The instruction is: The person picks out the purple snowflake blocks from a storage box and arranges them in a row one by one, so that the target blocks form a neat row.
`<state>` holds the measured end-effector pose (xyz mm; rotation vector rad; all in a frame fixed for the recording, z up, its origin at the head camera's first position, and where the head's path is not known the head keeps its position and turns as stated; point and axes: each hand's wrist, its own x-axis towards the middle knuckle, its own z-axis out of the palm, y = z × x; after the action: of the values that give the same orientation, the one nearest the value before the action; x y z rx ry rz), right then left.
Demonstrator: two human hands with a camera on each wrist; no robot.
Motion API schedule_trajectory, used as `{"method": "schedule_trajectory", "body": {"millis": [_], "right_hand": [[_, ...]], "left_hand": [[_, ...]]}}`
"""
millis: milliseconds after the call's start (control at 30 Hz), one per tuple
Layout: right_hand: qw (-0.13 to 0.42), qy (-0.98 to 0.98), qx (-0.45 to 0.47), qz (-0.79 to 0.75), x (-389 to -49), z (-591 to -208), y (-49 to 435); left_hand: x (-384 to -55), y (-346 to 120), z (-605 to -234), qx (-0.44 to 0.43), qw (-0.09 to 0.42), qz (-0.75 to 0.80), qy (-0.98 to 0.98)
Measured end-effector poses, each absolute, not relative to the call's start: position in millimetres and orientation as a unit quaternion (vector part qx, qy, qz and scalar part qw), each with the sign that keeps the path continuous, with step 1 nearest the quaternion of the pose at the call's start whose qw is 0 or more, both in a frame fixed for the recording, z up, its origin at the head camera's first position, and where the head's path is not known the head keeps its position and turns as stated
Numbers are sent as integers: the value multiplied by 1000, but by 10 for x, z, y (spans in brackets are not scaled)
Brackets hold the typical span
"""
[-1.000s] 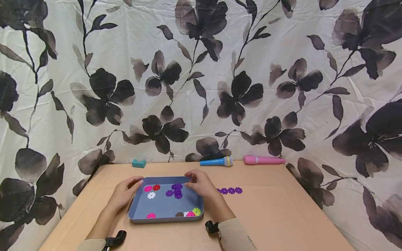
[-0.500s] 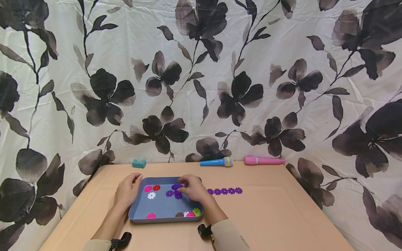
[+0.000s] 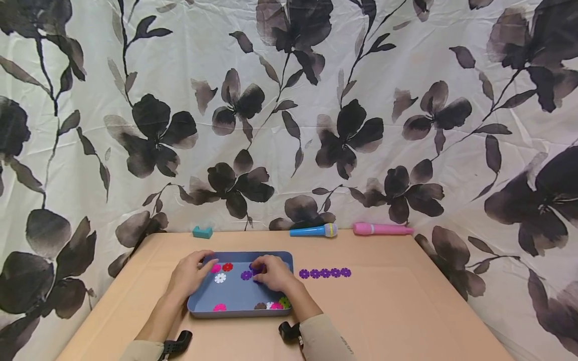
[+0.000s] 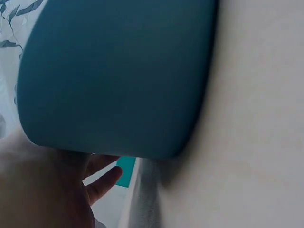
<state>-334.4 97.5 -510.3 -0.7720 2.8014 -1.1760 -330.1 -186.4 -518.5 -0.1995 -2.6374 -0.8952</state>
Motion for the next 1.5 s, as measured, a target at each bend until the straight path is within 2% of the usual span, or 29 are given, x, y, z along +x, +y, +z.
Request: {"method": "schedule_trajectory", "body": {"millis": [800, 1133, 1500], "right_hand": [[7, 904, -238, -356, -3344, -5056, 986], [-3, 903, -236, -359, -3343, -5086, 964], [-30, 876, -270, -400, -3324, -4941, 1153]], "left_hand": [[-3343, -1851, -5152, -69, 216, -296, -928], [-3367, -1938, -5277, -33, 164, -387, -907], [-3385, -1950, -5308, -25, 160, -430, -888]]}}
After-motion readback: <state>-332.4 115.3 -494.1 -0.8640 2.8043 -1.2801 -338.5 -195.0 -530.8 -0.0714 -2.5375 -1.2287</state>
